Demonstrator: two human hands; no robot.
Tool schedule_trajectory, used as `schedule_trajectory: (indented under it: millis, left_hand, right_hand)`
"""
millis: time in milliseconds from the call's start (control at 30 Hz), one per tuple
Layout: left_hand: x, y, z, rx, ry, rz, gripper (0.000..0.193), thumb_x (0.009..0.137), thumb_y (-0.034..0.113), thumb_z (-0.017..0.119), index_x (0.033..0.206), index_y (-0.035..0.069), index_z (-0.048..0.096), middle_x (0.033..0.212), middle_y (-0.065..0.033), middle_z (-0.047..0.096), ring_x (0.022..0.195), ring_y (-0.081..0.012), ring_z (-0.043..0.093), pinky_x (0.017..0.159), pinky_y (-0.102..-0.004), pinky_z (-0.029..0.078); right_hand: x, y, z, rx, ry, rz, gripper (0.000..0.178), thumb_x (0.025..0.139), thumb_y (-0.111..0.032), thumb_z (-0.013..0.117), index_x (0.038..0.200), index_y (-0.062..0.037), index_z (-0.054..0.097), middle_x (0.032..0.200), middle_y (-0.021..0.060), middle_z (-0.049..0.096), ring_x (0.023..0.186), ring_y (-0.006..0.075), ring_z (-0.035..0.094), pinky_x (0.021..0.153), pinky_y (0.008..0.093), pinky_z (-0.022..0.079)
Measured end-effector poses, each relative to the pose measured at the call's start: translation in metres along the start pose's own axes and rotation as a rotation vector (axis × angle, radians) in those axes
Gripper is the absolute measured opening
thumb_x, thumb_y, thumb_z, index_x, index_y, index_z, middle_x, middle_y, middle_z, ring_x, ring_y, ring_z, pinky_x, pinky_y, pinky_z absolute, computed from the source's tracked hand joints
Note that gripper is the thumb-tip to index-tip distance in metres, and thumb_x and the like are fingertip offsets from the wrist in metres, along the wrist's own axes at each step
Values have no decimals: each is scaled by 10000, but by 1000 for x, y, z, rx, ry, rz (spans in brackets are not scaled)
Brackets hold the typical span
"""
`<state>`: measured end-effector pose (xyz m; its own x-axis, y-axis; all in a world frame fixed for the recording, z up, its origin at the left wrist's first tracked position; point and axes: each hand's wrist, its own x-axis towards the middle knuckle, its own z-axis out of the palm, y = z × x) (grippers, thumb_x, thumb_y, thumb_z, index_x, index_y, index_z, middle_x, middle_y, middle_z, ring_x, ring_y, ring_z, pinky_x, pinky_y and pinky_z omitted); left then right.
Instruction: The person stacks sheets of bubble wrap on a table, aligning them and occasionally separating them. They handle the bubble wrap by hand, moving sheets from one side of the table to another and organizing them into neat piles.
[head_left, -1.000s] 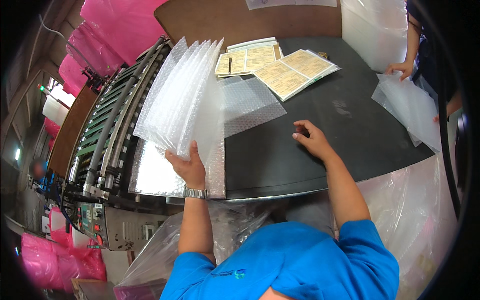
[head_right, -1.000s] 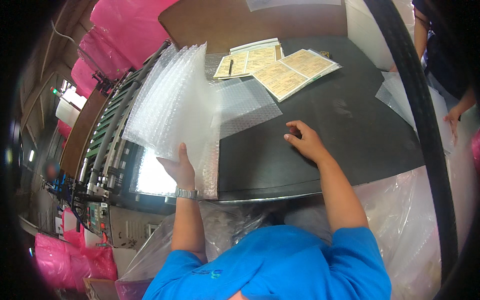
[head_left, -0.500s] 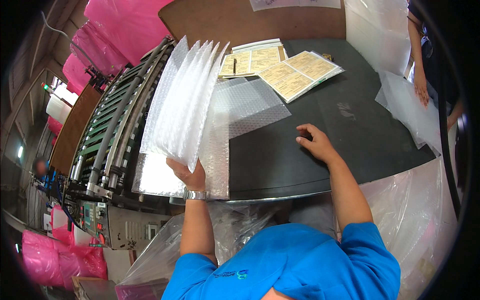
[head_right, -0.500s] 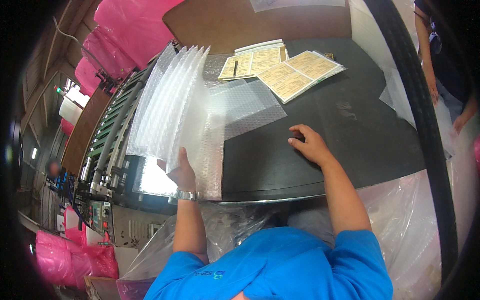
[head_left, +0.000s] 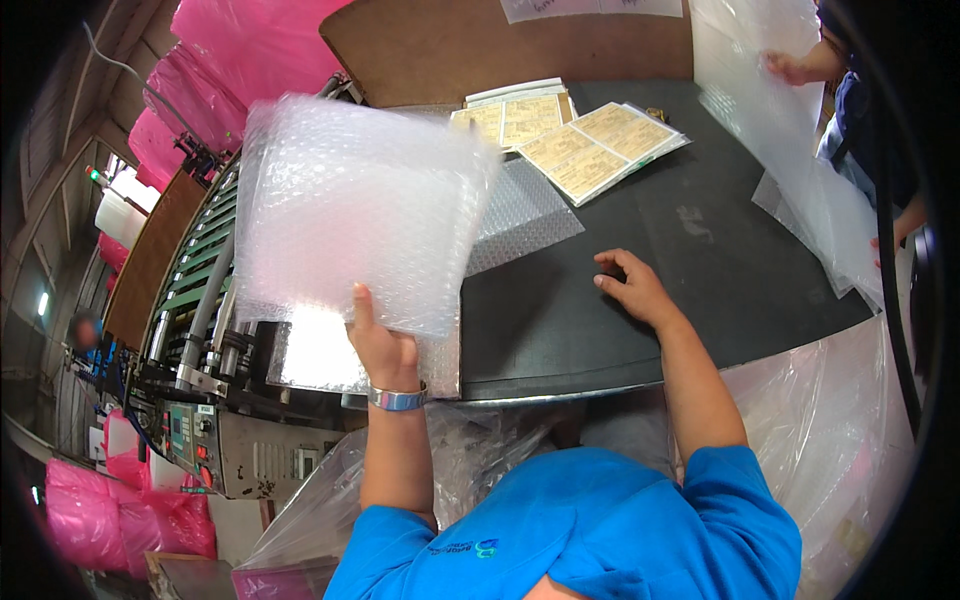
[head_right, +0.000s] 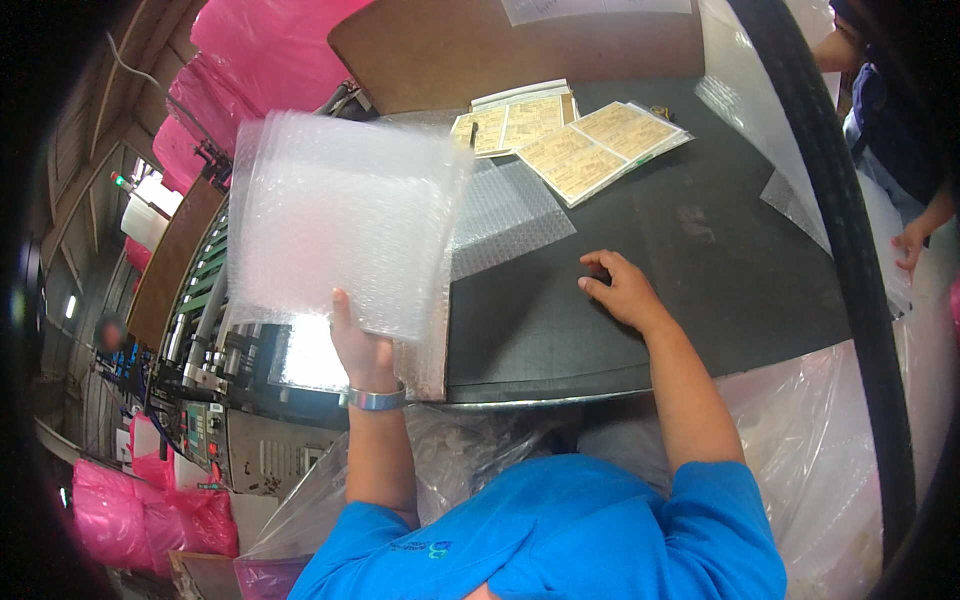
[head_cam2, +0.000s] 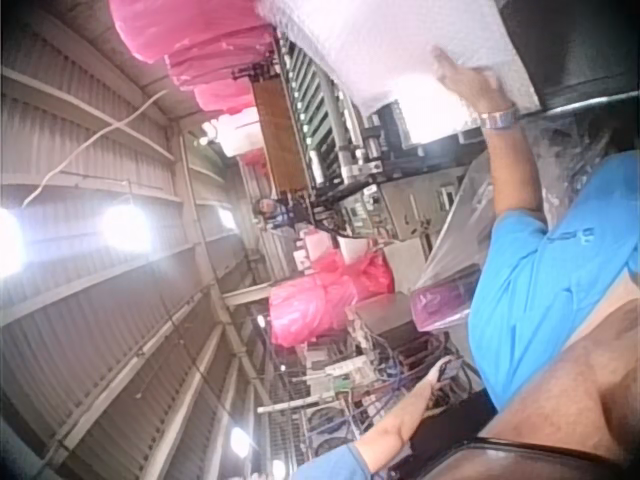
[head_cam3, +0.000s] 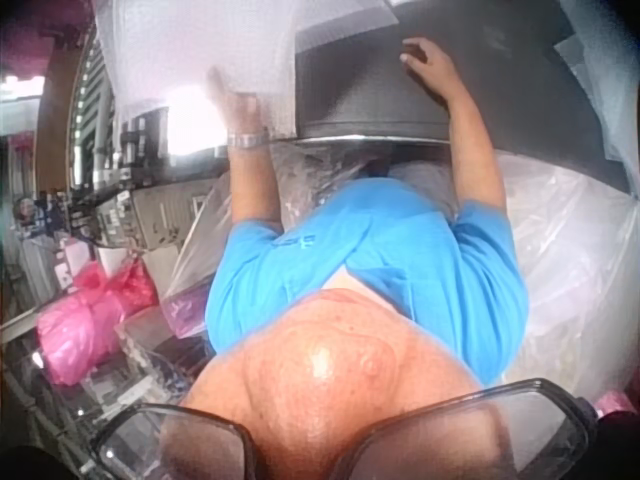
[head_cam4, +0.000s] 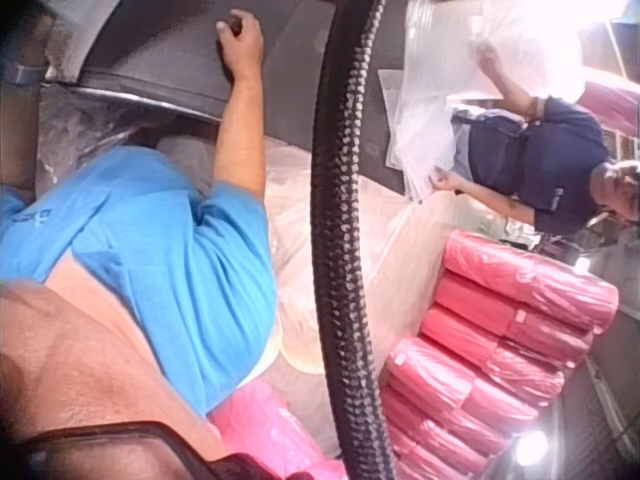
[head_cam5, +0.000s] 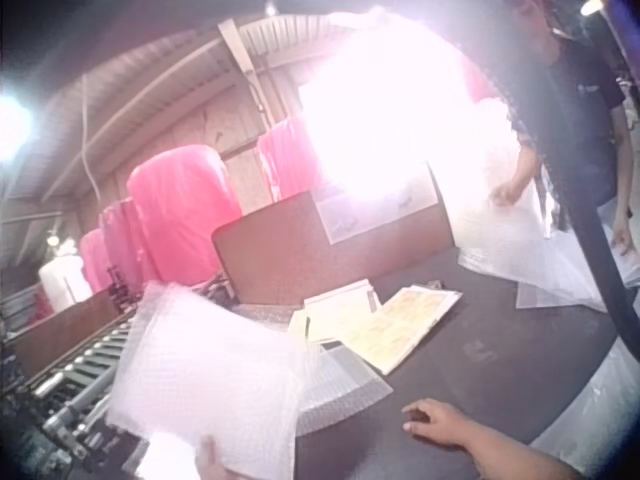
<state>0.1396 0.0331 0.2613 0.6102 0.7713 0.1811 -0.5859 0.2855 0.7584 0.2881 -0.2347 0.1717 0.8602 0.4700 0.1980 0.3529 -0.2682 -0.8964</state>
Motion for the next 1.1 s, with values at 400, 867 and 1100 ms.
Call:
schedule_trajectory:
  millis: [400,867,1100]
  left_hand:
    - [14,12,14,-448,-42,-475,505,897,397,381,1266,54,349,1248,-120,442,1109,-280,456,931,-435,383]
    - [-57,-46,15,-21,-210,-336,568,892,407,395,1261,-16,310,1261,-157,407,1135,-299,419,955,-433,332]
    - [-134,-86,-4,82,-523,-419,640,794,464,562,1165,-32,400,1168,-146,458,1062,-219,465,881,-360,402]
  right_hand:
    - [-1,-3,0,21,-3,1,332,766,-183,621,1060,-56,532,992,90,549,945,188,526,814,292,415]
    - [-37,-67,34,1036,-106,90,1173,529,-508,758,1375,-121,43,1380,183,191,1246,313,270,1000,441,242]
    - [-76,-62,9,1180,214,136,727,657,-148,730,1251,-48,321,1176,122,455,1103,236,428,930,397,357]
